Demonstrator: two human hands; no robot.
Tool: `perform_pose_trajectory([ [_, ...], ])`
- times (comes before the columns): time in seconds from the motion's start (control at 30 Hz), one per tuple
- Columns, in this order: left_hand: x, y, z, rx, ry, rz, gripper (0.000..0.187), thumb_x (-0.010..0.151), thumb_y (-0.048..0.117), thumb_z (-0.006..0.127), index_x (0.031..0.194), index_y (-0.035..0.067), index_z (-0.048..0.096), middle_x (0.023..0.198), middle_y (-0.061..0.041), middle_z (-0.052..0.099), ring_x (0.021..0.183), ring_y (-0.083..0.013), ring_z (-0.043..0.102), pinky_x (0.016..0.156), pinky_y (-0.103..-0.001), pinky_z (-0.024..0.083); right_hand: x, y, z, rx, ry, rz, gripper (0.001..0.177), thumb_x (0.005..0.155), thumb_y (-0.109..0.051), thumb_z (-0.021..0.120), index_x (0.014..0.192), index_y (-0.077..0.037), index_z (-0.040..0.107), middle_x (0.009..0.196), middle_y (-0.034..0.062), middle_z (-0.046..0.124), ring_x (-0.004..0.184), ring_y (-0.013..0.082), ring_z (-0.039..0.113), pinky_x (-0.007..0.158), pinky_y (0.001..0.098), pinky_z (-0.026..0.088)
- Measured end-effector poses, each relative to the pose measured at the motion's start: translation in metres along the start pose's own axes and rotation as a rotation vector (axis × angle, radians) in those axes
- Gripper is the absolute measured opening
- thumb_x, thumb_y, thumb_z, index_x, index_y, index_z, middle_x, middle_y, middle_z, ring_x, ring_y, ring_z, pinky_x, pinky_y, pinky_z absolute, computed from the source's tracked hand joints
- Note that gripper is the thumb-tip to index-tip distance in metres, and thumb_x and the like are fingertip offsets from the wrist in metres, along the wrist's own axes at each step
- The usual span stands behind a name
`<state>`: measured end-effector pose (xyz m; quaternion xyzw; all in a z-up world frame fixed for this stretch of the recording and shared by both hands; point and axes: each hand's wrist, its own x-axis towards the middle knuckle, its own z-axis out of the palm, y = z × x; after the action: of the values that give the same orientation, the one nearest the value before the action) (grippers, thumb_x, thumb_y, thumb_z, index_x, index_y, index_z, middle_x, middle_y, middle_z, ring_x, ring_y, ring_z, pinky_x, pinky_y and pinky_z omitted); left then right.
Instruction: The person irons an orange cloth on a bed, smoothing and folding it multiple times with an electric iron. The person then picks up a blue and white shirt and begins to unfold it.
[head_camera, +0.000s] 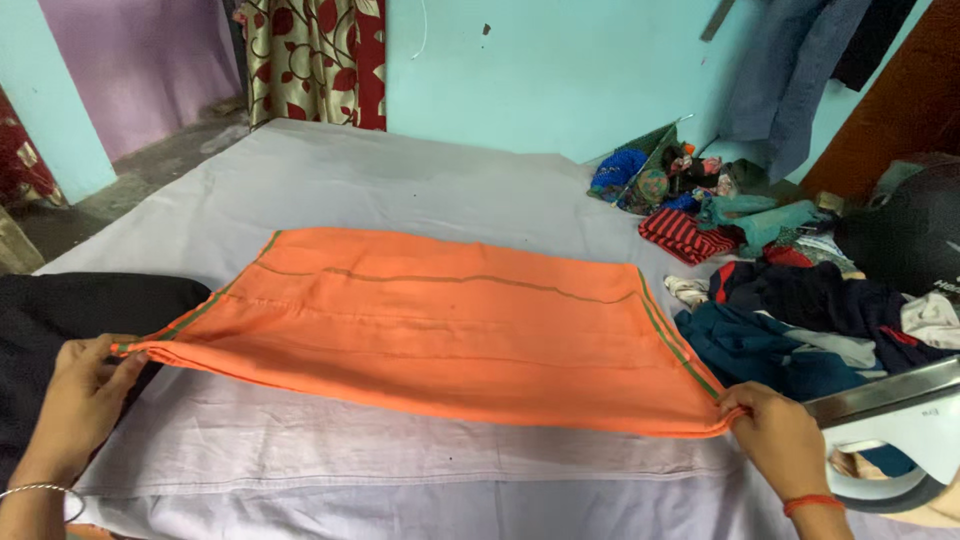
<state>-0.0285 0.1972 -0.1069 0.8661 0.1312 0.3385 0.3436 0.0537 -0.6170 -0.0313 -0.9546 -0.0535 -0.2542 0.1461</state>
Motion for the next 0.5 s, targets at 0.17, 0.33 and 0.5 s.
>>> perform_pose_trajectory([
  [0.17,-0.005,-0.021,-0.016,0.208,-0.106,0.095,0.027,0.096,0.018,0.068,0.120,0.007,0.072,0.102,-0.014,0.061,0.088,-0.0260,0.061,0.079,-0.036,0.051,-0.014,0.022,-0.018,-0.156,-0.441,0.228,0.023,0.087,-0.013,0.058,0.089,-0.019,0.081,0.086,0.0019,0.080,0.084,0.0234,0.077,0.079,0.0382,0.061],
  [0.33,-0.021,0.022,-0.028,0.651,-0.321,-0.040,0.027,0.094,0.014,0.063,0.119,0.011,0.073,0.117,-0.011,0.063,0.102,-0.0280,0.063,0.088,-0.039,0.052,-0.017,0.008,-0.036,-0.392,-0.645,0.176,0.047,0.078,-0.005,0.054,0.099,-0.035,0.084,0.102,-0.0083,0.082,0.102,0.0202,0.076,0.094,0.0397,0.058],
  [0.5,0.019,0.116,0.014,0.720,-0.149,0.221,0.030,0.092,0.011,0.059,0.118,0.015,0.073,0.133,-0.008,0.066,0.117,-0.0301,0.064,0.098,-0.043,0.053,0.051,-0.080,-0.023,-0.153,-0.293,-0.132,0.035,0.084,-0.011,0.054,0.105,-0.025,0.079,0.104,0.0068,0.078,0.098,0.0317,0.073,0.087,0.0459,0.056],
])
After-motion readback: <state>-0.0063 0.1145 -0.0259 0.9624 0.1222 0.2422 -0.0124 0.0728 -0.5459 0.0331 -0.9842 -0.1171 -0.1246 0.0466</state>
